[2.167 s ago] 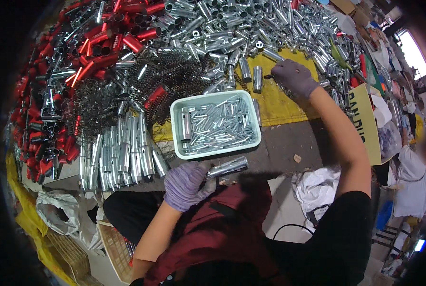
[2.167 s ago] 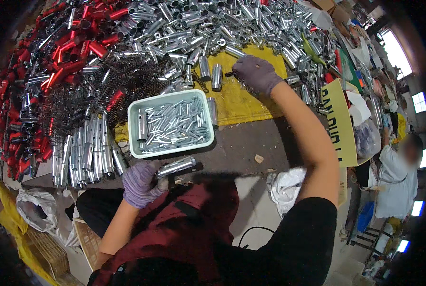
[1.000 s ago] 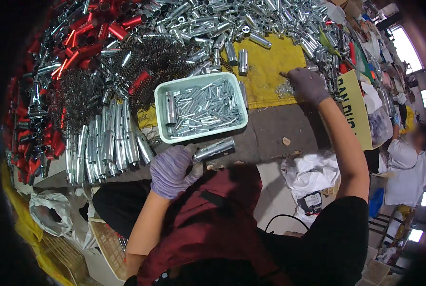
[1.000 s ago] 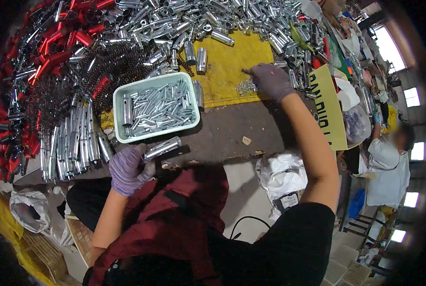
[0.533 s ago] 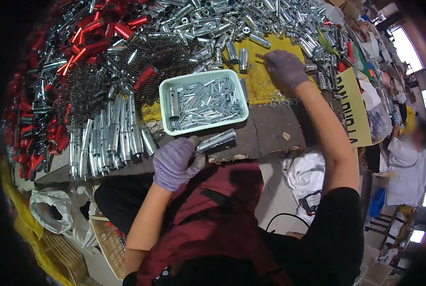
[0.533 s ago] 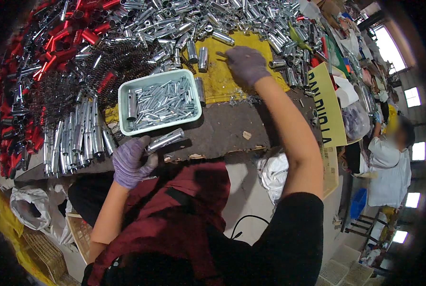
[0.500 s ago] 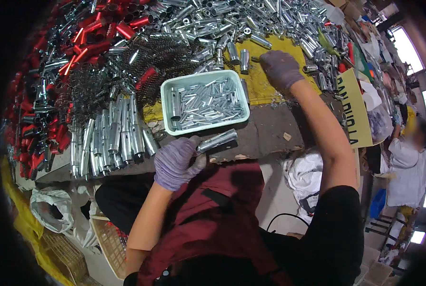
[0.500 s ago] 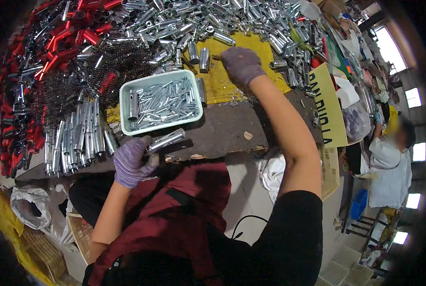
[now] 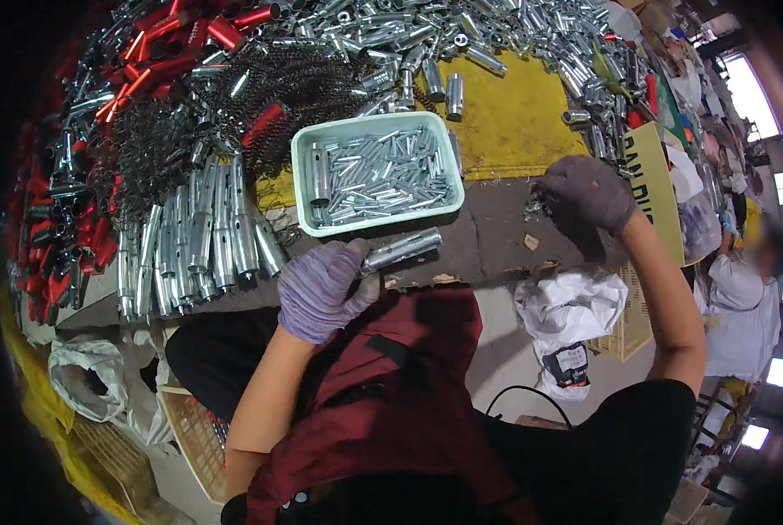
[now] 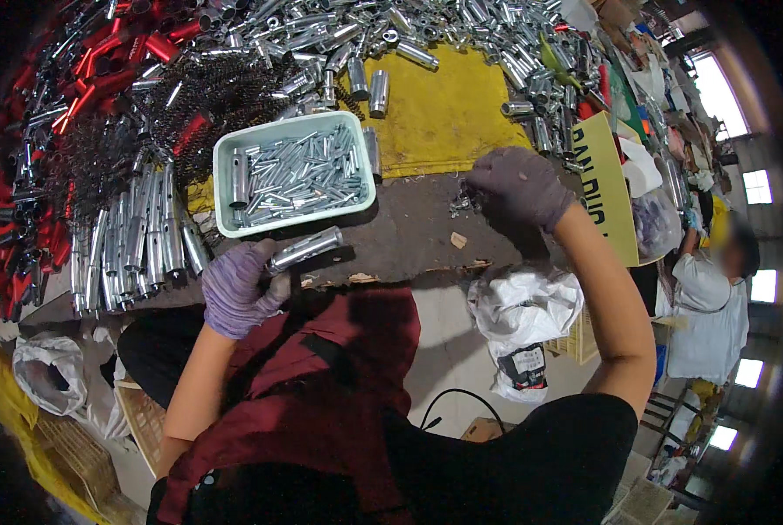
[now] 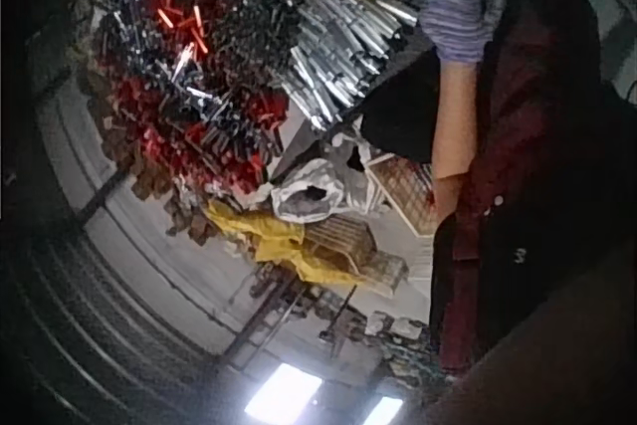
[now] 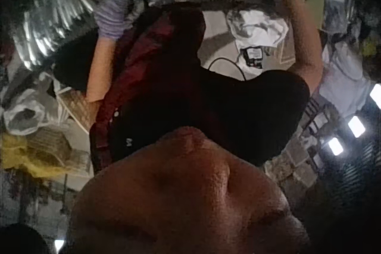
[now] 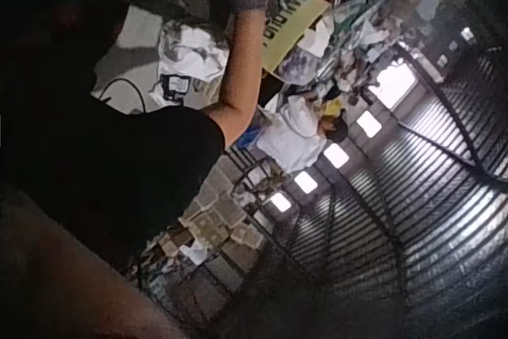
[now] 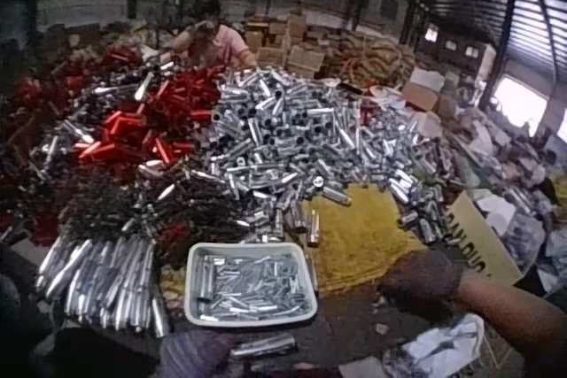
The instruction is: Manually assembling metal hardware components into sub-assemblies at a factory workbench.
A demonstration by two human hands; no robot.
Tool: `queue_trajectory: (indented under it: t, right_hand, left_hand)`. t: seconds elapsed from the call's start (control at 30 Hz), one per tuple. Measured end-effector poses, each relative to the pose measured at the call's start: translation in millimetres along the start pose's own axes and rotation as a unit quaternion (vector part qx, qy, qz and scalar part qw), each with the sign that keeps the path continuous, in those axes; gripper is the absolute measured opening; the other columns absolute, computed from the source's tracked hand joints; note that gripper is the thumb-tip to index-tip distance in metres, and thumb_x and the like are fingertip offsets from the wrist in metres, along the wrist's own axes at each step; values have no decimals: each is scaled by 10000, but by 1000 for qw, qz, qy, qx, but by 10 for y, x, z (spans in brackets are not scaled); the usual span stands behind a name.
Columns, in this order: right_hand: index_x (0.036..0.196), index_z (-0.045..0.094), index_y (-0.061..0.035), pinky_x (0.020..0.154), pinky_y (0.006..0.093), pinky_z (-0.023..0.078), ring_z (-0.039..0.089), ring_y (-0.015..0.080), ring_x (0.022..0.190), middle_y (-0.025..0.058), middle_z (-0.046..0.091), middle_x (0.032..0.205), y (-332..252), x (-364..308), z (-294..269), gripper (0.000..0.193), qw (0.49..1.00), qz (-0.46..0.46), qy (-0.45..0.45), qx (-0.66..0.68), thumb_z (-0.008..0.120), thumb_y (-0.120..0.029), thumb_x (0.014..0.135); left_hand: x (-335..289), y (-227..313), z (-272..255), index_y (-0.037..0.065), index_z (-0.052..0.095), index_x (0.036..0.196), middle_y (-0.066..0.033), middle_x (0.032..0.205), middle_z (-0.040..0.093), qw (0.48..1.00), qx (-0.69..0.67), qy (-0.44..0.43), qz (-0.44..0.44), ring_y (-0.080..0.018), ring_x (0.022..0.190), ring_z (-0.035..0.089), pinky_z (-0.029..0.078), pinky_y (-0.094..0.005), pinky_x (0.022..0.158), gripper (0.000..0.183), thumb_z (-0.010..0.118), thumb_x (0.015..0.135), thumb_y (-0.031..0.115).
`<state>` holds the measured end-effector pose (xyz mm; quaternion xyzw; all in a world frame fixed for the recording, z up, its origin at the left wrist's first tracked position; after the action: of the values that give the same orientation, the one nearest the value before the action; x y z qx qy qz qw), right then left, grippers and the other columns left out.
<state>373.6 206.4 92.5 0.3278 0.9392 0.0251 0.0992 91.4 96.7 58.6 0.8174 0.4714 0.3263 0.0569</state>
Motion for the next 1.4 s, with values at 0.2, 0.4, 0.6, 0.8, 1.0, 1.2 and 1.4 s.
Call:
queue_trajectory:
  t: [0.2,0.4,0.6,0.8,1.0,1.2,1.4]
  right_hand:
    - [910,583,-125,701,400,473,577,287,846,73,592,869,166,454,-63,153,980,92,177,3,565,-170,765]
    - [957,578,-126,710,398,477,575,281,858,74,590,897,-59,548,209,200,992,102,66,-19,571,-173,763]
    - [985,579,-128,734,394,477,575,279,883,86,592,927,-236,89,27,248,999,9,41,-15,569,-113,738]
    - [978,576,-127,756,401,472,568,295,928,78,590,951,229,228,-11,213,976,140,166,-1,543,-147,769]
    - [987,572,-112,755,405,461,565,308,908,108,582,957,874,264,329,185,954,274,118,-29,521,-177,822]
    - [966,574,-115,760,400,458,564,302,899,111,572,924,365,-141,284,162,982,184,32,39,542,-186,823]
    - [890,579,-93,748,394,447,554,316,910,104,570,904,571,-322,279,110,953,252,115,124,545,-167,817]
  left_hand:
    - [7,12,8,84,571,1015,-83,698,541,1000,15,8,-2,-268,576,543,425,-387,496,365,615,761,342]
    - [34,23,-29,93,574,1009,-75,676,541,1000,3,10,-3,-262,570,551,433,-378,496,344,626,742,303]
    - [-13,-1,-10,85,577,1014,-84,719,562,1000,7,7,-14,-266,610,563,447,-368,540,360,650,736,301]
    - [-12,-1,-7,69,582,1013,-98,759,581,1000,-11,2,-20,-275,663,575,458,-369,596,378,671,723,294]
    - [0,20,9,80,571,1019,-77,726,573,1000,-16,21,-9,-268,623,574,450,-377,541,380,621,767,359]
    - [-7,13,-3,76,576,1004,-95,756,587,1000,1,3,-27,-279,661,584,463,-372,587,359,639,751,322]
    - [23,55,-22,89,577,1008,-72,715,569,999,3,38,1,-261,632,576,454,-367,563,337,642,752,298]
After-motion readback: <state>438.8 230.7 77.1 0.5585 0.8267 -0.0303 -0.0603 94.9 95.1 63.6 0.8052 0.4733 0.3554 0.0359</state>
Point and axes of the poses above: each hand's wrist, its own x-axis towards the middle knuckle, its own z-axis out of the palm, y = z × x, the point moved 8 cm from there along x, towards the middle knuckle
